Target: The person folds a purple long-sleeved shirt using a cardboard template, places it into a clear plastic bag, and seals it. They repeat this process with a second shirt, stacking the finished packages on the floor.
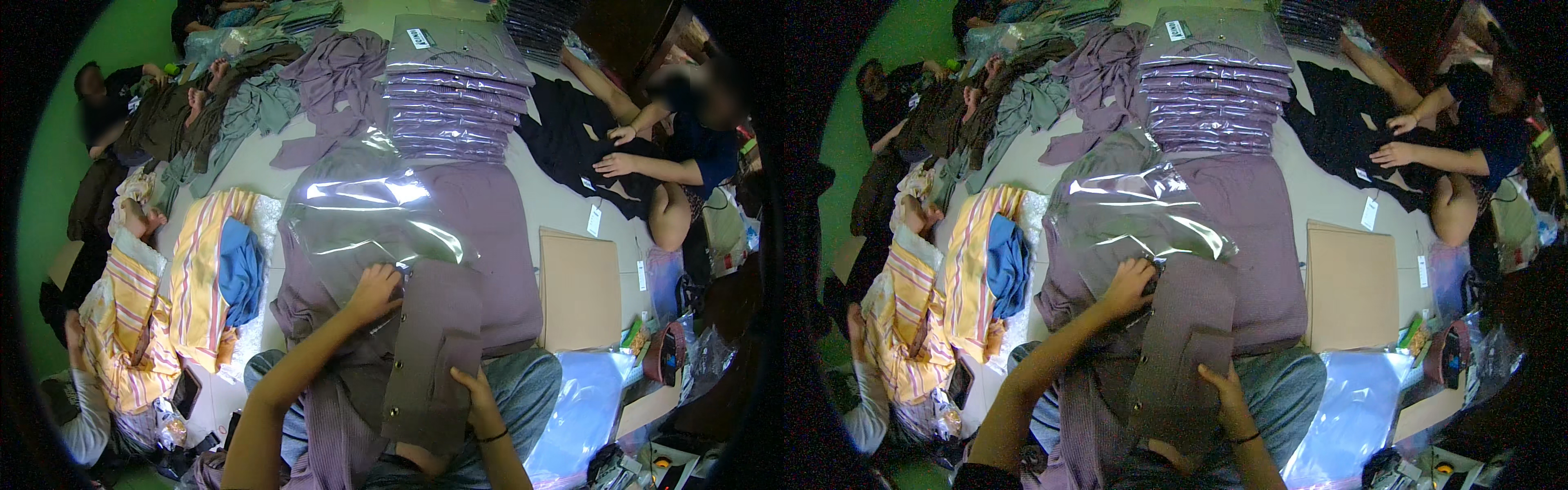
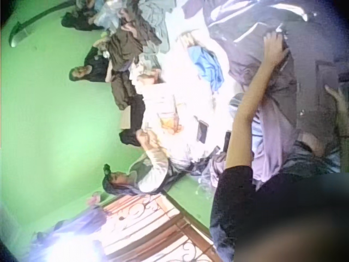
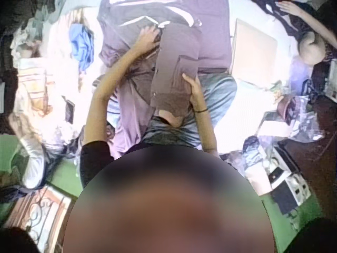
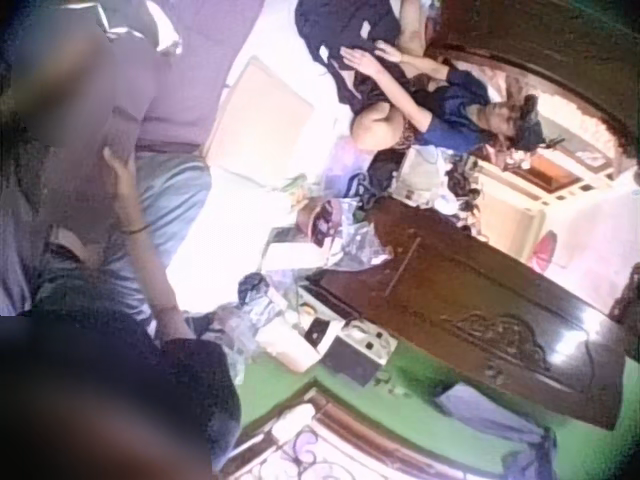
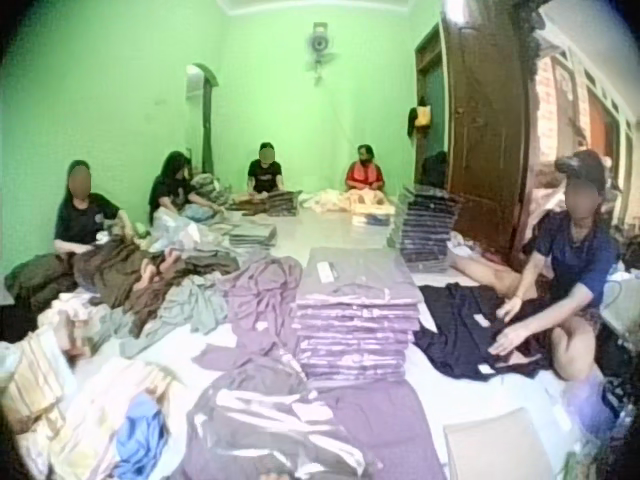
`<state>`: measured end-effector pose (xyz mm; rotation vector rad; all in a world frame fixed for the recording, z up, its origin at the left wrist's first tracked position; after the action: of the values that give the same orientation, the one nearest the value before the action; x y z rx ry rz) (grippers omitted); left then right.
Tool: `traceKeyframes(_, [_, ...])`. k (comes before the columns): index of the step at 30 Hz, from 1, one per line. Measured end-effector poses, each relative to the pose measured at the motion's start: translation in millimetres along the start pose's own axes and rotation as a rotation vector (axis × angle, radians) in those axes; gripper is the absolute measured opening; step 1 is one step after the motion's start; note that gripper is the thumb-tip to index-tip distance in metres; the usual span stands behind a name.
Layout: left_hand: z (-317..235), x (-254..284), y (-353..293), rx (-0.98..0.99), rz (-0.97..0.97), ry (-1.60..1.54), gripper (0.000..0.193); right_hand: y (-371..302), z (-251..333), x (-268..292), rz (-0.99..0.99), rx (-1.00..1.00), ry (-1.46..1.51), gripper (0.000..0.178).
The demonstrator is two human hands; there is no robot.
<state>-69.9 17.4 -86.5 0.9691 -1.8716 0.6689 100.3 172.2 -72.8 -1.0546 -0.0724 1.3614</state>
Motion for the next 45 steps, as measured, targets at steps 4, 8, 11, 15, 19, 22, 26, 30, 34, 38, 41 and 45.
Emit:
traceKeyframes(4, [3.7,-1.4,-6.2,-0.019,-0.171,-0.096,0.019,5.3,-0.7,5.7,-0.046,0.051,-0.021,0.056])
traceKeyframes(8, [11.2,-5.3,-3.8,-0.065,-0.187,-0.196,0.013,-4.0,7.9,15.2,-0.089,0.128,0.042,0.055])
traceKeyframes(11, [16.9,-4.0,-3.1,-0.023,-0.155,-0.235,0.012,-4.7,11.1,13.1,-0.058,0.143,0.095,0.054])
traceKeyframes(15, [20.7,15.5,-6.2,0.1,-0.294,-0.476,0.012,-6.9,13.0,5.2,-0.026,0.148,-0.038,0.054])
traceKeyframes(19, [10.3,36.8,-16.9,0.213,-0.35,-0.595,0.012,-19.1,4.8,-6.5,0.144,-0.099,-0.127,0.056])
traceKeyframes(22, [-20.6,65.3,-29.1,0.023,-0.389,-0.463,0.011,-24.2,11.4,-7.5,0.141,-0.12,-0.144,0.058])
traceKeyframes(26, [-58.8,86.5,-48.6,-0.093,-0.317,-0.402,0.013,-22.7,24.5,-24.8,0.279,-0.05,-0.22,0.055])
traceKeyframes(30, [-101.8,93.2,-68.0,-0.103,-0.186,-0.473,0.013,-28.1,26.1,-43.0,0.372,-0.07,-0.301,0.051])
traceKeyframes(34, [-144.2,106.0,-93.4,-0.166,-0.129,-0.476,0.014,-26.6,25.9,-60.4,0.298,0.008,-0.142,0.051])
traceKeyframes(38, [-181.1,116.0,-121.0,-0.268,-0.105,-0.368,0.012,-28.2,28.8,-69.3,0.232,0.193,-0.152,0.052])
traceKeyframes(41, [-192.2,130.3,-140.9,-0.384,-0.202,-0.348,0.021,-36.2,39.5,-68.0,0.249,0.382,-0.164,0.054])
traceKeyframes(45, [-126.3,145.2,-162.2,0.254,-0.715,-0.593,0.062,-46.9,55.1,-58.9,0.204,0.524,-0.268,0.052])
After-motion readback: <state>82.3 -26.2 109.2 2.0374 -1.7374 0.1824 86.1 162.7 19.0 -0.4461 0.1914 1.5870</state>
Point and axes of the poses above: each hand's wrist, its own y-axis towards the middle knuckle, its own x-axis out of the back of the hand, z = x × y, the point moved 8 cm from there along y, towards the middle knuckle, and after that the axes turned 4 degrees about z, right-handed, at the moved point
